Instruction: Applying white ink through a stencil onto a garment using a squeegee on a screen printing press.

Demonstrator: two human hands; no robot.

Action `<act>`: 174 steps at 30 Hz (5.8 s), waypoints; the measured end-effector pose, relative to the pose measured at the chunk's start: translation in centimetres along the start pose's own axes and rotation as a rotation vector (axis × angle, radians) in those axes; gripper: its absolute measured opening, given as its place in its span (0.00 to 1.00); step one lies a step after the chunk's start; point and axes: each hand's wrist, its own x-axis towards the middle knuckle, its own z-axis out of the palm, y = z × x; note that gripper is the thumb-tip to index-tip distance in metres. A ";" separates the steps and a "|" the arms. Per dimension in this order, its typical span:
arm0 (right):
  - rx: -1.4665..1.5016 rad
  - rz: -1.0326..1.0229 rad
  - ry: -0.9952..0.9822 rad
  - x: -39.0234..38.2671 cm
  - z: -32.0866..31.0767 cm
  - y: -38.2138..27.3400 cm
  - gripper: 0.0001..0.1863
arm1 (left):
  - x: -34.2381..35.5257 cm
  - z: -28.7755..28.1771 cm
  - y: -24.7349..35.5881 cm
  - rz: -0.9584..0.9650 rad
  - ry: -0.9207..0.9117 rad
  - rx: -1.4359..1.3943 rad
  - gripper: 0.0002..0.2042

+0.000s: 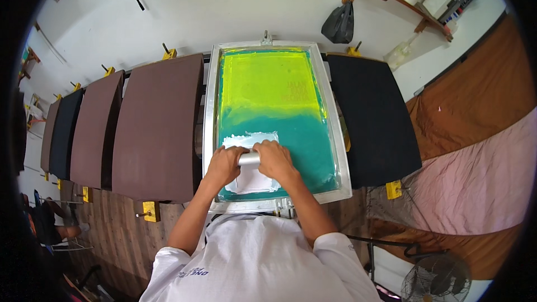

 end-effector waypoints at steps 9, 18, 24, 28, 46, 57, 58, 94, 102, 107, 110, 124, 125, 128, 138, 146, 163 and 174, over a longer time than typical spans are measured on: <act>0.075 -0.029 0.010 -7.9 2.1 -1.9 0.26 | -7.7 3.4 2.1 0.017 0.049 -0.041 0.25; 0.019 -0.085 -0.068 -3.4 -1.3 -2.0 0.17 | -3.8 -1.2 2.2 -0.063 -0.074 0.006 0.23; -0.028 -0.011 -0.067 0.4 0.0 -0.5 0.20 | -0.3 0.0 -0.6 -0.013 0.038 -0.023 0.20; 0.046 -0.055 0.035 -4.1 1.8 -1.2 0.27 | -4.4 2.3 0.8 0.023 0.079 0.011 0.26; 0.007 -0.003 -0.146 -1.1 -2.9 -1.4 0.16 | -0.6 -3.0 1.0 -0.010 -0.150 -0.008 0.15; -0.010 -0.049 -0.006 0.2 0.8 0.9 0.17 | 0.3 0.5 -1.0 0.077 0.080 -0.106 0.23; 0.003 -0.054 0.029 -0.6 1.1 0.7 0.17 | -0.4 0.9 -0.8 0.064 0.082 -0.118 0.23; 0.039 -0.061 -0.140 -7.2 0.2 -2.9 0.21 | -7.6 -0.8 2.7 0.005 -0.168 -0.037 0.23; -0.077 -0.037 0.026 -0.2 0.7 -0.8 0.18 | -0.6 0.4 -1.2 0.047 0.164 -0.108 0.20; 0.020 -0.124 0.108 -3.8 2.7 -0.9 0.19 | -4.6 2.0 0.2 0.023 0.087 -0.073 0.27; 0.025 -0.107 0.060 -7.1 2.8 -1.6 0.22 | -7.3 1.4 2.2 0.037 0.021 -0.058 0.28; -0.065 -0.096 0.168 -3.7 1.3 -2.2 0.23 | -3.8 -0.1 1.2 0.073 0.192 -0.029 0.29; -0.070 -0.102 0.168 -3.8 2.6 -1.8 0.23 | -3.8 0.9 0.5 0.096 0.225 0.012 0.31; -0.037 -0.108 0.205 -4.4 4.5 -1.3 0.26 | -5.0 2.4 -0.1 0.076 0.186 -0.094 0.33; 0.015 -0.081 0.125 -4.5 3.2 -1.6 0.27 | -4.7 1.7 0.7 0.049 0.165 -0.166 0.30; 0.002 -0.066 0.126 -5.1 3.4 -2.1 0.26 | -5.0 1.5 1.0 0.060 0.195 -0.112 0.31; 0.018 -0.065 0.104 -6.1 3.7 -2.2 0.27 | -6.1 1.1 2.0 -0.014 0.149 -0.227 0.31; 0.035 -0.034 0.013 -6.9 2.5 -3.1 0.28 | -7.3 0.2 2.8 -0.052 0.029 -0.276 0.31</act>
